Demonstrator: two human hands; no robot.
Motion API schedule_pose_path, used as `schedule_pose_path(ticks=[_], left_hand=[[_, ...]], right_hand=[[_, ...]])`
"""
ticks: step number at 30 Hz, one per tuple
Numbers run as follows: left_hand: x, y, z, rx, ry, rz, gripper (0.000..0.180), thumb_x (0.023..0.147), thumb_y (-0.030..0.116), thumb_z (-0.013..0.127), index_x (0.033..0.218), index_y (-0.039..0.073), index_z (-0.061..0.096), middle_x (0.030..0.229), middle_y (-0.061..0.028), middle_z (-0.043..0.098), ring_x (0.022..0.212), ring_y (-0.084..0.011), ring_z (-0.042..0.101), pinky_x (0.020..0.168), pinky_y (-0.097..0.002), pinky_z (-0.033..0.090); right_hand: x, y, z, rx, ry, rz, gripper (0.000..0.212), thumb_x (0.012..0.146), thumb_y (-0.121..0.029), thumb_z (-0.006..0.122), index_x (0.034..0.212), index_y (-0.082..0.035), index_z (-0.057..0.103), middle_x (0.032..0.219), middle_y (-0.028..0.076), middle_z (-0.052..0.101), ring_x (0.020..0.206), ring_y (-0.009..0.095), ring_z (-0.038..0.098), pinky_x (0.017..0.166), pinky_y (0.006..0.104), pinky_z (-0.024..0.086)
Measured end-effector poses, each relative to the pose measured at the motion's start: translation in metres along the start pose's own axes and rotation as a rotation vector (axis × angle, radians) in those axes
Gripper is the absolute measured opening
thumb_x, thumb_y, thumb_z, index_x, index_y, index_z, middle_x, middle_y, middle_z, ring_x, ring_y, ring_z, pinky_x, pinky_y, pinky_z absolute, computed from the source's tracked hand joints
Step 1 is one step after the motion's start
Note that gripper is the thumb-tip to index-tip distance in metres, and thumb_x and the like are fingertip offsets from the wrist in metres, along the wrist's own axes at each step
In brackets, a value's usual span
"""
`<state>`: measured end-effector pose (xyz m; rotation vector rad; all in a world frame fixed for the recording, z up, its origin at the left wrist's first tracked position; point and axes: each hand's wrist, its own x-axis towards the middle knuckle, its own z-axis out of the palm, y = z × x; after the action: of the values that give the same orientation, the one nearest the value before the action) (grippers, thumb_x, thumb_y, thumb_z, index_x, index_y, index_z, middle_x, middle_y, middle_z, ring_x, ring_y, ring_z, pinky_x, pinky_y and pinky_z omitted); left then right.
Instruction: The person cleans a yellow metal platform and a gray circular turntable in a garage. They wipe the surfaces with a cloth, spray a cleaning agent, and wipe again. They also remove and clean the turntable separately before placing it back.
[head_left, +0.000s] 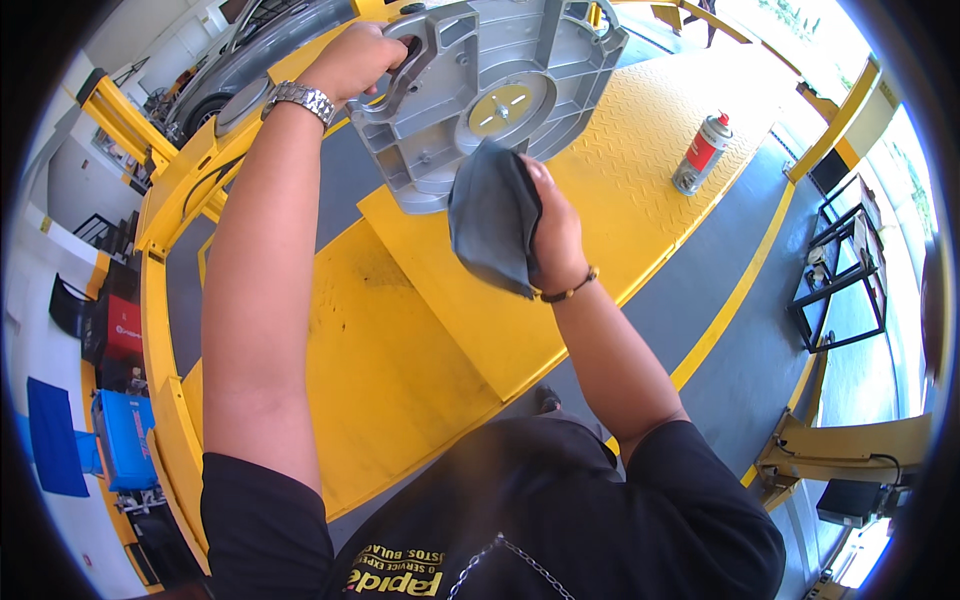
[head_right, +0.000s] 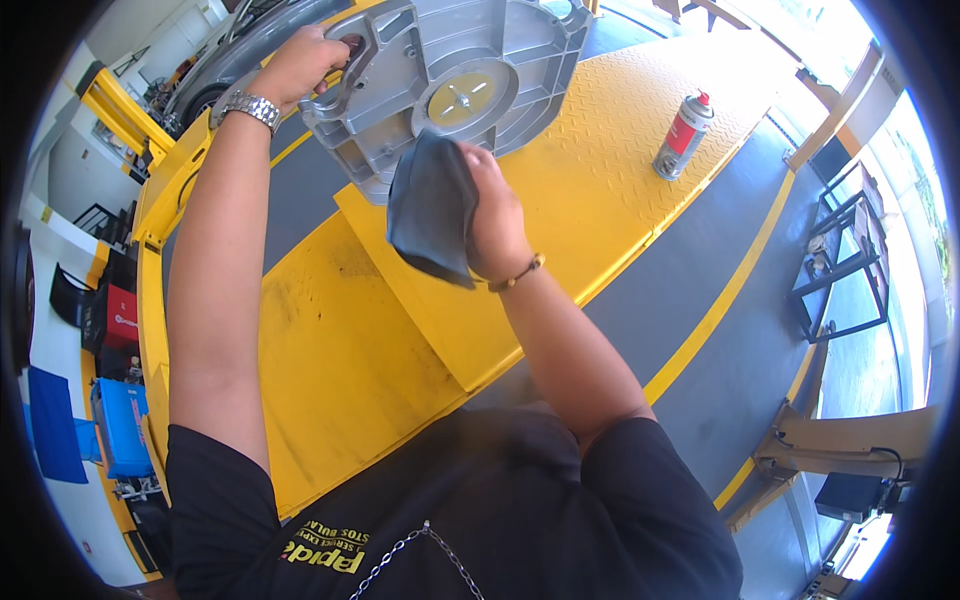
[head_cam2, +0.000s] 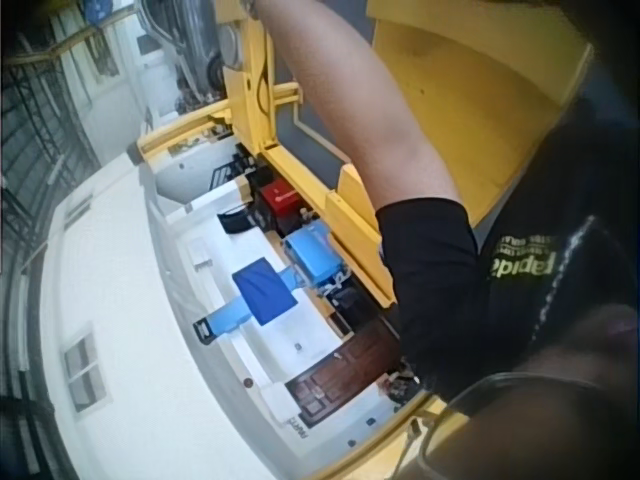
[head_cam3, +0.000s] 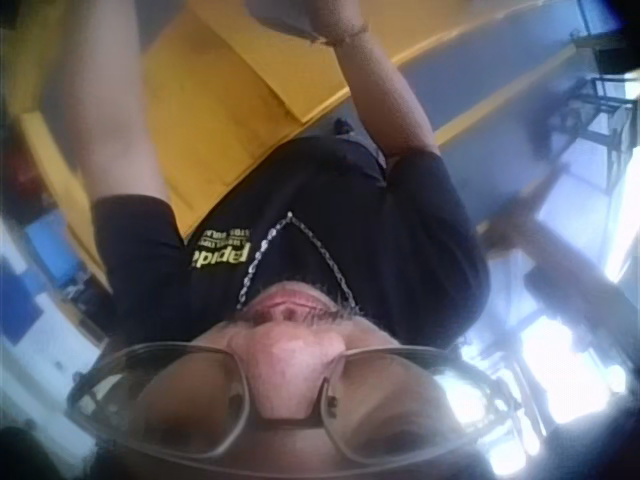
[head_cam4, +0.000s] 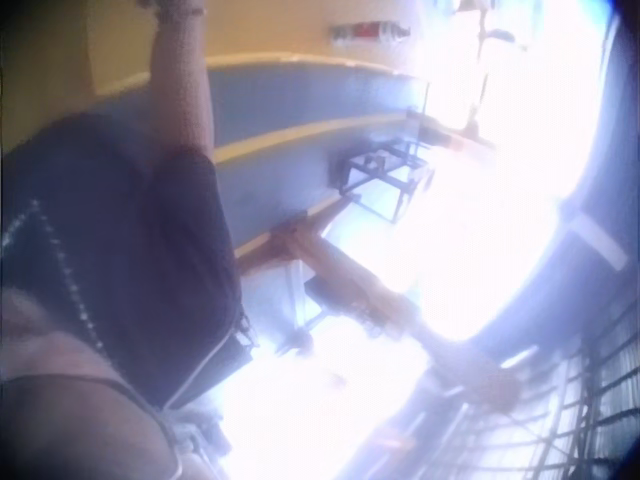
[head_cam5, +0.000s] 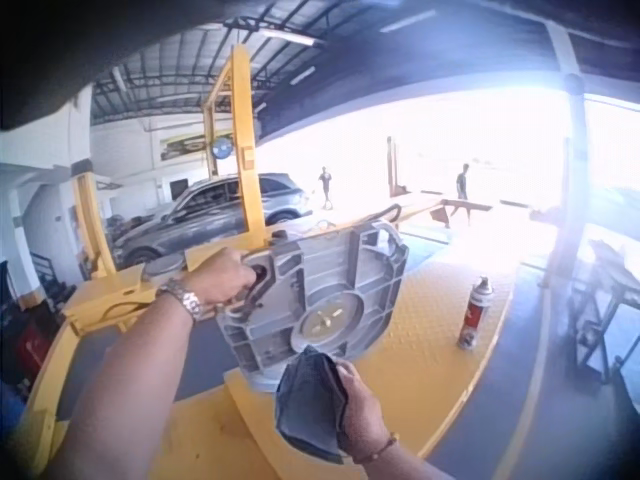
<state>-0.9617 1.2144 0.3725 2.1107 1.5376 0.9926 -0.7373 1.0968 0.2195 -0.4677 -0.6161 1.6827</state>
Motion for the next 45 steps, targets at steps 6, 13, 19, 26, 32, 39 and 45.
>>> schedule_pose_path(ticks=[6,13,19,26,32,39,45], left_hand=[[0.001,0.009,0.001,0.022,-0.095,-0.025,0.028,0.077,0.022,0.062,0.092,-0.001,0.06,0.077,-0.0038,0.06,0.055,-0.0115,0.047,0.052,-0.0276,0.041],[-0.003,0.008,0.0,0.082,-0.024,0.038,0.028,0.082,0.023,0.059,0.086,-0.004,0.064,0.072,-0.0126,0.065,0.058,-0.0197,0.063,0.056,-0.0345,0.051],[-0.007,0.015,0.007,0.039,-0.016,-0.011,0.033,0.085,0.021,0.058,0.097,-0.008,0.067,0.085,-0.016,0.069,0.065,-0.0243,0.067,0.064,-0.0321,0.059],[0.014,-0.018,-0.004,0.194,-0.022,0.257,0.027,0.083,0.018,0.058,0.091,-0.006,0.068,0.084,-0.0141,0.067,0.07,-0.022,0.068,0.063,-0.0334,0.058],[0.001,0.009,0.004,-0.055,0.037,-0.078,0.027,0.083,0.022,0.06,0.09,-0.003,0.069,0.085,-0.0125,0.07,0.072,-0.0187,0.069,0.067,-0.0316,0.058],[0.014,-0.014,-0.001,-0.009,-0.007,-0.062,0.029,0.083,0.021,0.062,0.091,-0.007,0.067,0.089,-0.0118,0.071,0.079,-0.0186,0.071,0.07,-0.0329,0.06],[0.009,-0.004,0.0,-0.115,0.005,-0.087,0.029,0.084,0.022,0.063,0.09,-0.005,0.069,0.091,-0.0121,0.071,0.08,-0.0176,0.072,0.072,-0.0321,0.061]], right_hand=[[0.002,-0.021,0.011,-0.123,-0.157,0.035,0.038,0.091,-0.002,0.05,0.129,0.0,0.053,0.118,0.013,0.065,0.106,0.026,0.064,0.094,0.038,0.052],[-0.004,-0.023,0.022,0.022,0.116,-0.042,0.028,0.096,-0.008,0.052,0.118,0.007,0.06,0.11,0.015,0.069,0.096,0.027,0.069,0.086,0.0385,0.056],[0.04,0.009,0.058,-0.595,0.146,-0.999,0.043,0.096,-0.002,0.051,0.139,0.006,0.049,0.139,0.021,0.048,0.125,0.033,0.049,0.105,0.0379,0.039],[0.11,0.082,0.054,-1.333,-0.126,-1.381,0.058,0.087,-0.006,0.063,0.142,0.003,0.047,0.156,0.024,0.035,0.145,0.048,0.029,0.119,0.0522,0.028],[0.064,0.102,-0.028,-1.393,-0.426,-0.774,0.03,0.093,-0.017,0.062,0.118,-0.001,0.062,0.127,0.017,0.063,0.121,0.037,0.059,0.105,0.0448,0.045],[0.027,0.059,-0.026,-0.283,0.346,-0.225,0.025,0.102,-0.018,0.051,0.101,0.003,0.065,0.085,0.0,0.064,0.077,0.01,0.057,0.073,0.0257,0.046],[0.093,0.009,0.048,-0.726,0.265,-1.277,0.033,0.096,-0.004,0.053,0.127,0.004,0.059,0.129,0.02,0.059,0.119,0.031,0.057,0.103,0.039,0.042]])
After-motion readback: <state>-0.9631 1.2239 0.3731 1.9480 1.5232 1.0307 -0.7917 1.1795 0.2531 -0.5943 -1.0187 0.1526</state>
